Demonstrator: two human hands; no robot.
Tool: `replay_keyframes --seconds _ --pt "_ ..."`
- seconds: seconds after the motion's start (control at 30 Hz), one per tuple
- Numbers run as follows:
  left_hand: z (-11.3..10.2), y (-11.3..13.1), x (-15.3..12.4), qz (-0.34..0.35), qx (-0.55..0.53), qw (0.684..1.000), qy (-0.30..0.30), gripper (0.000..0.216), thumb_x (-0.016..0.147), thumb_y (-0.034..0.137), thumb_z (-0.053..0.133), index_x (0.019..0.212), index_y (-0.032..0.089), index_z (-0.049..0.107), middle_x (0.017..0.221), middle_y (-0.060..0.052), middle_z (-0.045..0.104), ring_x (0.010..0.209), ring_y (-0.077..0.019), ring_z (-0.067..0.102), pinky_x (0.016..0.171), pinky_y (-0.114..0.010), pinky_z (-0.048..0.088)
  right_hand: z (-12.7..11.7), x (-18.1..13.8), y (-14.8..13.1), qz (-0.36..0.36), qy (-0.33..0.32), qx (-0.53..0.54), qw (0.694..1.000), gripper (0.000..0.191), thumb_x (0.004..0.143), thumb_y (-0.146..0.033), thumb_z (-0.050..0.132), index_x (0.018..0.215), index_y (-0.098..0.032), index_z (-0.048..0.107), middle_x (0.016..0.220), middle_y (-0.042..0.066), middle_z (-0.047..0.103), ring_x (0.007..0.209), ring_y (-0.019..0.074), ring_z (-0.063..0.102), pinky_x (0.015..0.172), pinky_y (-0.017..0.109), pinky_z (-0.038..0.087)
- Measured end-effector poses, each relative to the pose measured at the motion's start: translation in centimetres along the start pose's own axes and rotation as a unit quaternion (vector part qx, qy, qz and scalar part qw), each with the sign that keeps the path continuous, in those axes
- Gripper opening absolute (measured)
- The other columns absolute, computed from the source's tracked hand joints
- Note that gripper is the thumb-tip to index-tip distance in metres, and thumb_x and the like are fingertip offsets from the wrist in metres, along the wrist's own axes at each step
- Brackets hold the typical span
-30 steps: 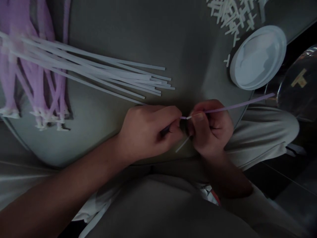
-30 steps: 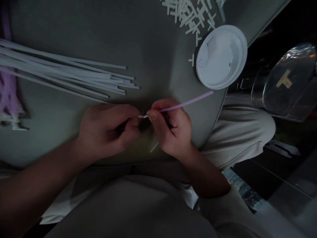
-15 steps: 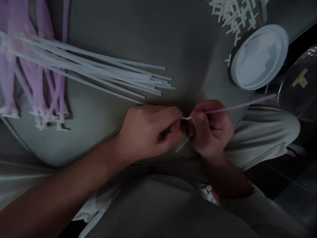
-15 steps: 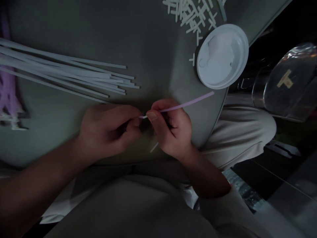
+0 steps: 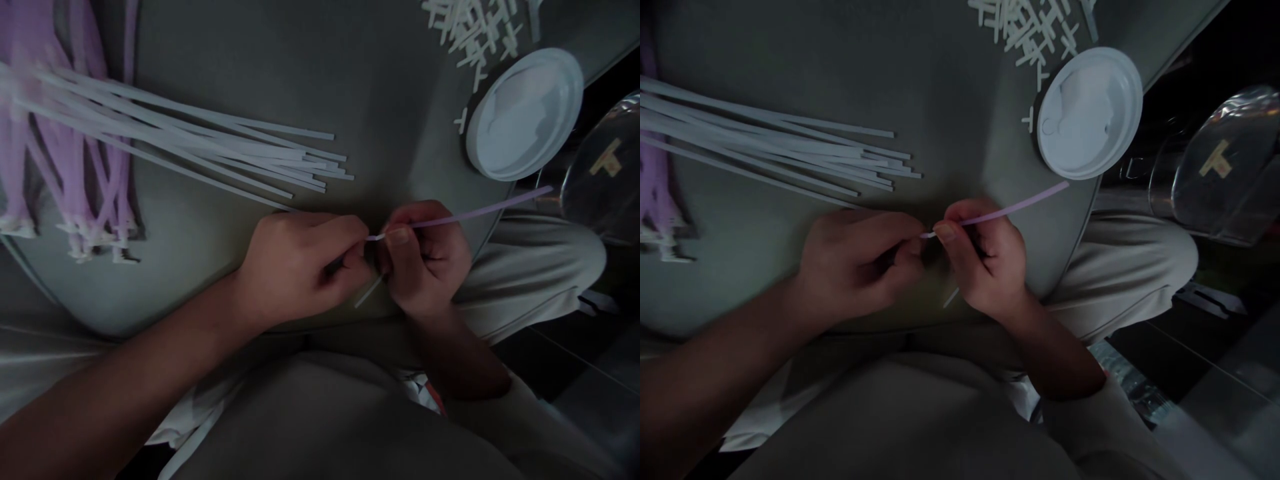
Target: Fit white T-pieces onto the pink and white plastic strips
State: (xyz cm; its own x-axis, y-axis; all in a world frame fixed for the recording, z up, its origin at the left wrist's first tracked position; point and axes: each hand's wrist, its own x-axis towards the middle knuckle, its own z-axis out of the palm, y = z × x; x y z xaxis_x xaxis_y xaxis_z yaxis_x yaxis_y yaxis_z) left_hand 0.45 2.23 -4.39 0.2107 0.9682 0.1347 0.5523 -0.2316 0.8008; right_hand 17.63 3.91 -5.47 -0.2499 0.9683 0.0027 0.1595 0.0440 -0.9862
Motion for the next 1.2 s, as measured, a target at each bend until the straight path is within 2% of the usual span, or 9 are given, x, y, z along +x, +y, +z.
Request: replay_keyframes --seconds 0.37,0.5,0.83,1.0,1.2 --pt "-0.18 -0.1 -0.08 -0.006 -0.002 1.0 -0.014 0.015 0.085 0.016 0.047 0.073 0.023 0.052 0.059 0.005 0.056 0.05 -0.0097 0.048 0.052 -0.028 0.034 0.26 0.0 -0.23 0.015 0.009 -0.016 1.0 0.006 0.098 -0.028 0.061 0.094 -0.024 0.064 0.07 -0.006 0.057 0.052 0.0061 0.048 0.049 0.022 0.041" --pt "-0.24 -0.05 -0.13 -0.01 -0.009 1.0 -0.023 0.016 0.086 0.015 0.046 0.074 0.024 0.051 0.06 0.005 0.056 0.051 -0.0104 0.049 0.053 -0.029 0.034 0.16 0.07 -0.24 0.006 -0.007 -0.008 1.0 0.005 0.098 -0.025 0.06 0.095 -0.024 0.064 0.067 -0.007 0.055 0.049 0.005 0.044 0.047 0.021 0.039" --pt "0.12 -0.05 -0.03 0.008 0.011 1.0 0.024 0.018 0.086 0.021 0.047 0.07 0.021 0.055 0.056 0.006 0.058 0.049 -0.0079 0.046 0.051 -0.025 0.033 0.13 0.01 -0.04 0.012 -0.002 -0.035 0.999 0.009 0.098 -0.031 0.06 0.094 -0.024 0.063 0.069 -0.005 0.057 0.055 0.0082 0.051 0.05 0.024 0.041" --pt "-0.03 -0.05 -0.02 0.003 0.003 1.0 -0.001 0.017 0.085 0.018 0.048 0.069 0.022 0.054 0.057 0.005 0.058 0.049 -0.0091 0.047 0.051 -0.027 0.033 0.1 -0.03 -0.04 0.013 0.0 -0.043 0.999 0.01 0.099 -0.031 0.058 0.094 -0.024 0.063 0.071 -0.005 0.058 0.057 0.009 0.052 0.051 0.025 0.042" --pt "-0.01 -0.09 -0.04 0.003 0.002 1.0 0.004 0.017 0.085 0.018 0.048 0.07 0.022 0.054 0.057 0.005 0.057 0.049 -0.0096 0.047 0.051 -0.027 0.034 -0.03 -0.07 0.17 0.01 -0.012 -0.027 0.999 0.005 0.097 -0.027 0.061 0.096 -0.024 0.065 0.075 -0.004 0.061 0.062 0.0086 0.054 0.056 0.024 0.043"
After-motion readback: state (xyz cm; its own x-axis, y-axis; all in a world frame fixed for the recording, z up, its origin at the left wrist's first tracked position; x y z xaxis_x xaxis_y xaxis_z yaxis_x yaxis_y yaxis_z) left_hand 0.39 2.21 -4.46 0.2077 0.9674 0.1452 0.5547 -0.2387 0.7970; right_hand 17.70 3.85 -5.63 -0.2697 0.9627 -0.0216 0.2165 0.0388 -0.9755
